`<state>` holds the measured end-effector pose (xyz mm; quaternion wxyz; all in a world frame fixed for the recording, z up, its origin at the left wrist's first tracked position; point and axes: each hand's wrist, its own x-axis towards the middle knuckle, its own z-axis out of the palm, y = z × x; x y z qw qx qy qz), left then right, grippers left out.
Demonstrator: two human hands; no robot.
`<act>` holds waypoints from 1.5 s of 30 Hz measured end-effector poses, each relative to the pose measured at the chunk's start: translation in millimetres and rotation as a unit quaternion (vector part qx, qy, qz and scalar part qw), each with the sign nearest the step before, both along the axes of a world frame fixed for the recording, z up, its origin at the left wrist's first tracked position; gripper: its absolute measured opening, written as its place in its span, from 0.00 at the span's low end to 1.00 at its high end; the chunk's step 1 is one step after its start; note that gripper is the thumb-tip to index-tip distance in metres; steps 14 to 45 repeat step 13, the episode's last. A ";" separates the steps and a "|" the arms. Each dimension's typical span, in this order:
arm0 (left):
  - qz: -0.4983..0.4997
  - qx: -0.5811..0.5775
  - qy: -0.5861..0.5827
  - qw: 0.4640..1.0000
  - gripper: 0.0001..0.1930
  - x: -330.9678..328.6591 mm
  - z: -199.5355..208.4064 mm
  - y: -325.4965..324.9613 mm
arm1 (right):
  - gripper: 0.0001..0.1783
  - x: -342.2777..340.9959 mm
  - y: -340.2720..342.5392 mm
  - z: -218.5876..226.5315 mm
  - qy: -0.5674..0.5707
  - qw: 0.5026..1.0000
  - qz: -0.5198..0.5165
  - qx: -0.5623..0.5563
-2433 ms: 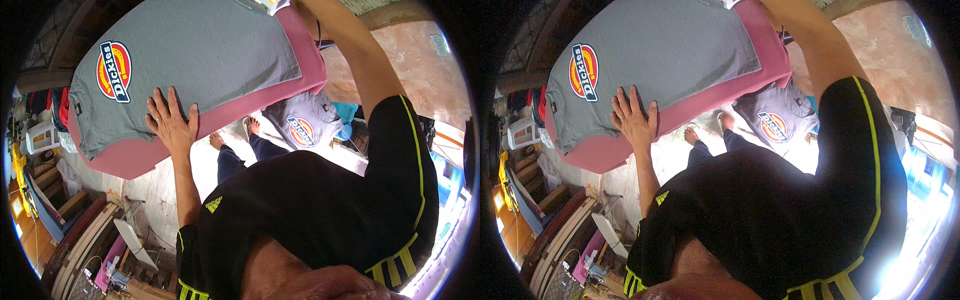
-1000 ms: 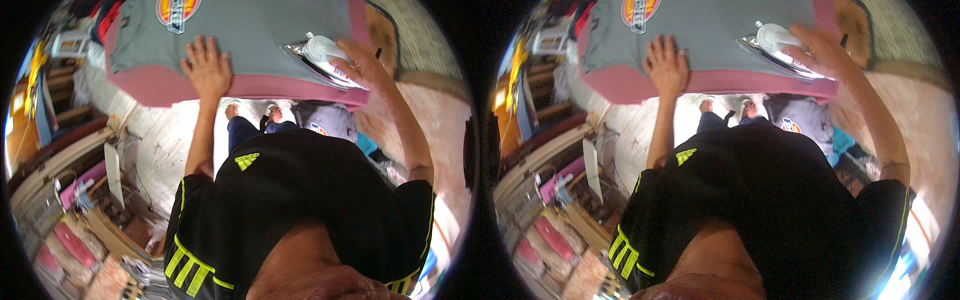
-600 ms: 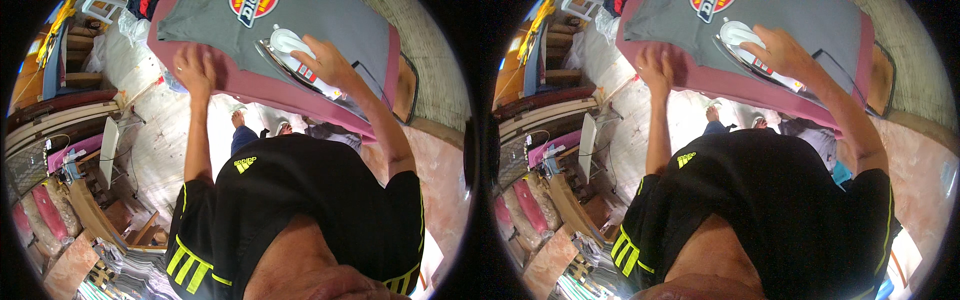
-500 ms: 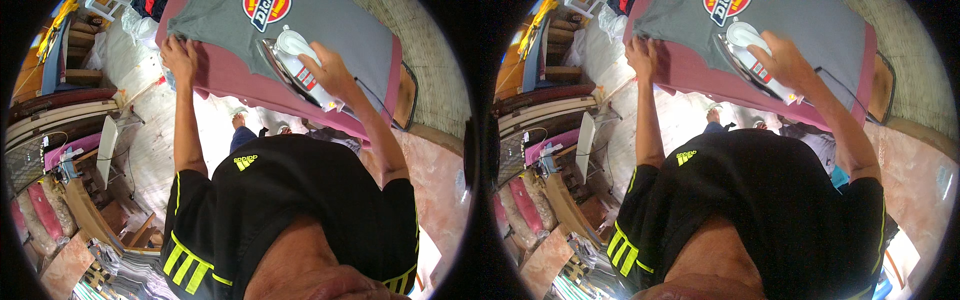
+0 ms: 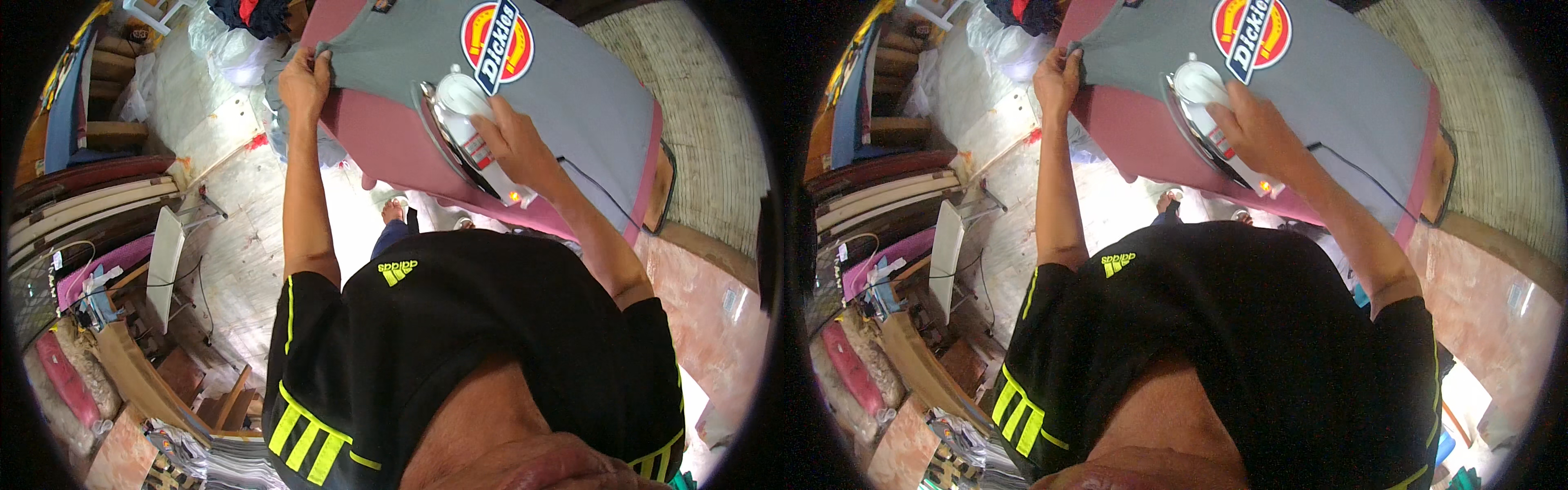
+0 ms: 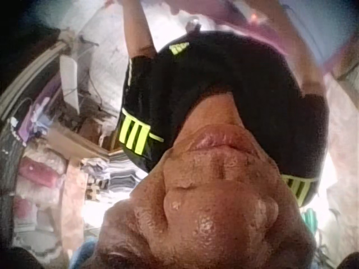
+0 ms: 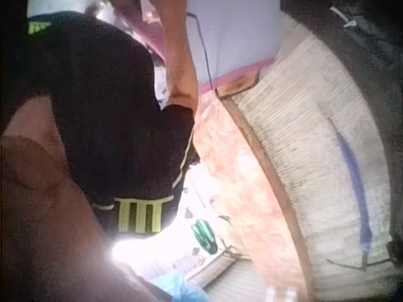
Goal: The person irons a grey Dickies t-shirt on a pink ironing board. They smooth the fabric, use a white steam iron to press the front and back, and flip the shirt to iron different sections. The shirt is handled one at a time and placed back on the board after ironing.
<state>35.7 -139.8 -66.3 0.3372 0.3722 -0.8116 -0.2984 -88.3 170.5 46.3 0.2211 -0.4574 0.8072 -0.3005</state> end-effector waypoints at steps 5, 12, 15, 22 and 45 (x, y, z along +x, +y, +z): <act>-0.008 0.000 -0.086 0.996 0.16 10.2 -4.5 -3.6 | 0.17 -10.5 -86.7 -12.6 0.052 0.993 0.102 -0.023; 0.010 0.036 0.044 0.998 0.17 27.4 -12.1 10.4 | 0.19 -17.6 -143.8 -2.1 0.025 0.987 0.155 -0.026; 0.012 0.041 0.084 0.996 0.19 31.5 -21.2 6.7 | 0.19 -19.4 -153.7 -8.5 0.060 0.978 0.189 -0.058; 0.012 0.041 0.084 0.996 0.19 31.5 -21.2 6.7 | 0.19 -19.4 -153.7 -8.5 0.060 0.978 0.189 -0.058; 0.012 0.041 0.084 0.996 0.19 31.5 -21.2 6.7 | 0.19 -19.4 -153.7 -8.5 0.060 0.978 0.189 -0.058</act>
